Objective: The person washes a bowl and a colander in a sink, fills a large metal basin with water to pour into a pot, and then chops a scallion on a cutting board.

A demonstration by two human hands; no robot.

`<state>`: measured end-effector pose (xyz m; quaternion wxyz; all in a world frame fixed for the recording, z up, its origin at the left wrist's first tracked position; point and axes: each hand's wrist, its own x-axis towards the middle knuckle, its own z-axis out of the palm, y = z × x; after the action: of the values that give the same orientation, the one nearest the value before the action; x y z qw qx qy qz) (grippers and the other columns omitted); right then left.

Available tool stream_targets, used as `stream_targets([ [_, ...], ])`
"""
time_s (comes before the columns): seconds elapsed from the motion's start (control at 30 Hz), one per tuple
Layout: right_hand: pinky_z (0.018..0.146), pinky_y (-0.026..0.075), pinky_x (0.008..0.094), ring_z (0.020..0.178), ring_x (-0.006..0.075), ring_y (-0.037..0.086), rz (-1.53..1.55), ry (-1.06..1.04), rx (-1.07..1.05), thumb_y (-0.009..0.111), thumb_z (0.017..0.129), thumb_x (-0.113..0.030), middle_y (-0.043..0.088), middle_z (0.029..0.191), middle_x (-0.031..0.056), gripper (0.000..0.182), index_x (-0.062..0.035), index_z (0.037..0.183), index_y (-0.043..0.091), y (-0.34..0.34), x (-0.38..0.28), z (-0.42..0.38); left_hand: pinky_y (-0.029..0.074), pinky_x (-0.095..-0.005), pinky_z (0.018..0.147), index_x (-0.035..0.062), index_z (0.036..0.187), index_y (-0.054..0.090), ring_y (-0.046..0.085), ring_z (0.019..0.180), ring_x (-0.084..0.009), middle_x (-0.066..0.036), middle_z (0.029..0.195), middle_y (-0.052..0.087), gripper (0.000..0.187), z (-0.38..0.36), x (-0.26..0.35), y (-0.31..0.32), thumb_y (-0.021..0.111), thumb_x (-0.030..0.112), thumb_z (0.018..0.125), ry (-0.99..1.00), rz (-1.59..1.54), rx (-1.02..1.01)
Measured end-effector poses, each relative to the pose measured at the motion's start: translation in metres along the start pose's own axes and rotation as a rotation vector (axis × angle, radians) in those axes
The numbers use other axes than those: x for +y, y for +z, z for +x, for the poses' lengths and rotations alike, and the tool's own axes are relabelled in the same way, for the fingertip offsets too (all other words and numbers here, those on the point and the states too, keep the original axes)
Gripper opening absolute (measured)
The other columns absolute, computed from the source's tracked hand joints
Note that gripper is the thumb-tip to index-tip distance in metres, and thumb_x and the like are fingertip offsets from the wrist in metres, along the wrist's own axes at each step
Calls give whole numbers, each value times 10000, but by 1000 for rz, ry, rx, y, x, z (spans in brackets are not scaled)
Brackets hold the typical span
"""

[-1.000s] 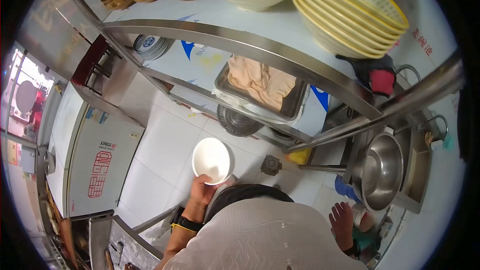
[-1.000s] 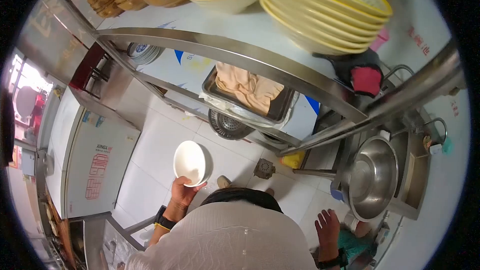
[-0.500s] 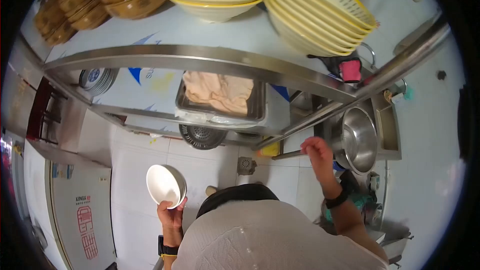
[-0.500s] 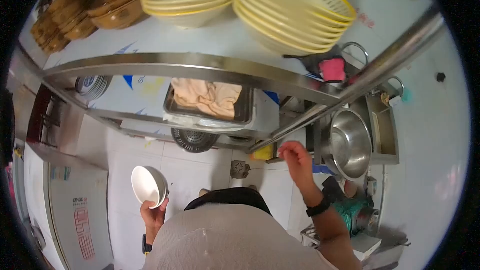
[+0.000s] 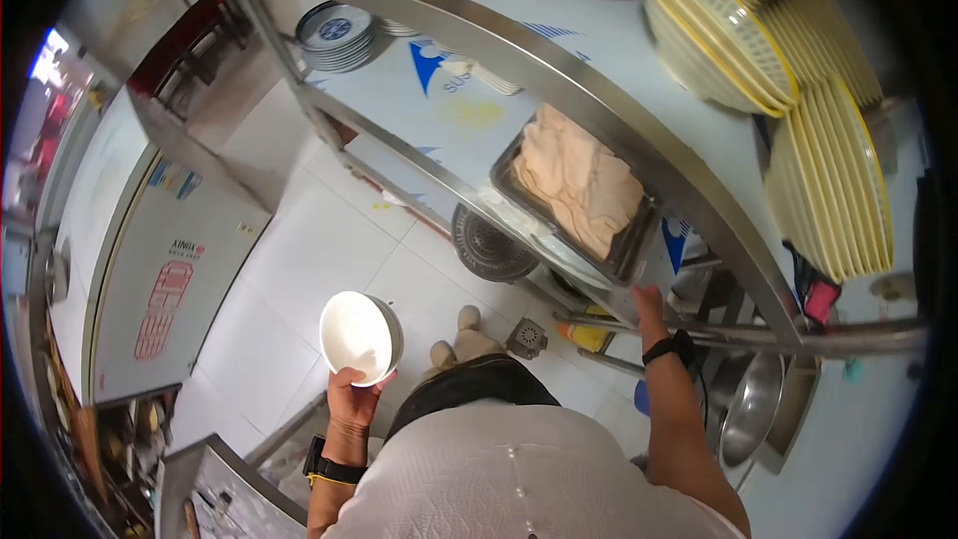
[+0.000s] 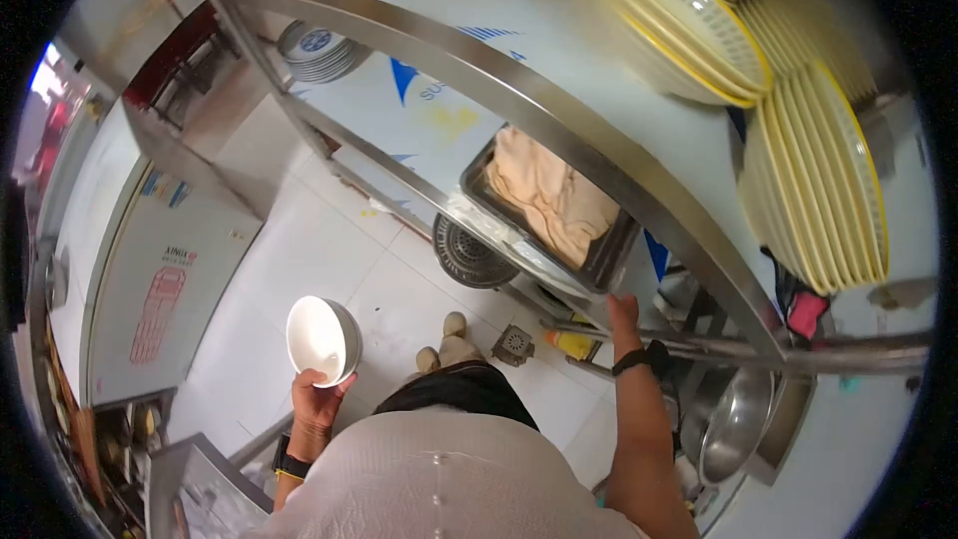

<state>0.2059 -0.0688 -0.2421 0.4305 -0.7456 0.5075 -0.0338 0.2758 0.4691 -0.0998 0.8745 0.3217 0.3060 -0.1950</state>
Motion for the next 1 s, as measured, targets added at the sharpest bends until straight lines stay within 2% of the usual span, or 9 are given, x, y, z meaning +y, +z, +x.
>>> stream_targets([
  [0.17, 571, 365, 298, 665, 160, 429, 318, 105, -303, 605, 692, -179, 470, 807, 81, 321, -1, 916, 461, 27, 20, 56, 524, -417, 625, 13, 1111, 371, 555, 823, -302, -153, 979, 508, 555, -17, 12, 12, 460, 22, 563, 104, -46, 99],
  [0.23, 413, 321, 260, 505, 114, 419, 562, 292, -151, 530, 689, -78, 457, 599, 12, 61, -78, 649, 484, 34, 13, 56, 515, -427, 640, 15, 1113, 370, 549, 836, -304, -153, 987, 505, 558, -18, 16, 15, 462, 23, 562, 139, -31, 113],
  [0.47, 418, 293, 223, 490, 75, 384, 707, 403, -426, 500, 668, -28, 448, 591, -13, 74, -90, 705, 514, 43, 20, 28, 442, -484, 747, 18, 1121, 368, 502, 928, -320, -151, 1031, 486, 565, -6, 11, 22, 479, 33, 567, 131, -72, 128],
  [0.53, 465, 344, 231, 534, 86, 429, -53, -311, -375, 525, 614, -16, 473, 626, 2, 127, -60, 733, 536, 48, 38, 9, 469, -464, 719, 7, 1117, 367, 517, 902, -316, -157, 1022, 489, 558, -1, 15, 26, 479, 33, 571, 130, -77, 116],
  [0.63, 475, 392, 237, 615, 110, 507, -188, -726, -263, 493, 622, 46, 514, 676, 53, 126, 1, 733, 532, 37, -34, -81, 509, -428, 665, -11, 1108, 369, 542, 858, -305, -169, 994, 500, 537, 13, 25, 18, 478, 31, 583, 88, -96, 117],
  [0.77, 658, 414, 281, 701, 195, 519, 132, -146, -463, 560, 509, 26, 515, 719, 79, 303, 20, 808, 509, 66, -37, -105, 506, -431, 672, -6, 1106, 376, 538, 865, -308, -160, 990, 503, 532, 26, 56, 9, 480, 31, 586, 73, -87, 85],
  [0.83, 716, 418, 293, 799, 234, 531, -192, -764, -339, 565, 512, 29, 539, 795, 114, 367, 21, 876, 514, 88, -50, -112, 504, -436, 679, -6, 1106, 383, 537, 865, -312, -157, 992, 508, 530, 31, 77, 4, 482, 33, 587, 114, -79, 93],
  [0.93, 817, 402, 323, 962, 270, 492, -93, -691, -400, 586, 535, 19, 512, 996, 163, 446, 3, 975, 512, 134, -92, -114, 503, -435, 687, -2, 1097, 409, 537, 879, -308, -160, 1004, 517, 509, 40, 107, -5, 470, 37, 593, 136, -60, 64],
  [1.0, 786, 409, 319, 911, 251, 507, -85, -953, -310, 580, 582, 20, 504, 1002, 146, 471, -10, 1039, 467, 180, -107, -100, 512, -419, 675, 0, 1104, 407, 535, 890, -309, -161, 1014, 515, 518, 43, 125, -10, 462, 36, 591, 159, -41, 80],
])
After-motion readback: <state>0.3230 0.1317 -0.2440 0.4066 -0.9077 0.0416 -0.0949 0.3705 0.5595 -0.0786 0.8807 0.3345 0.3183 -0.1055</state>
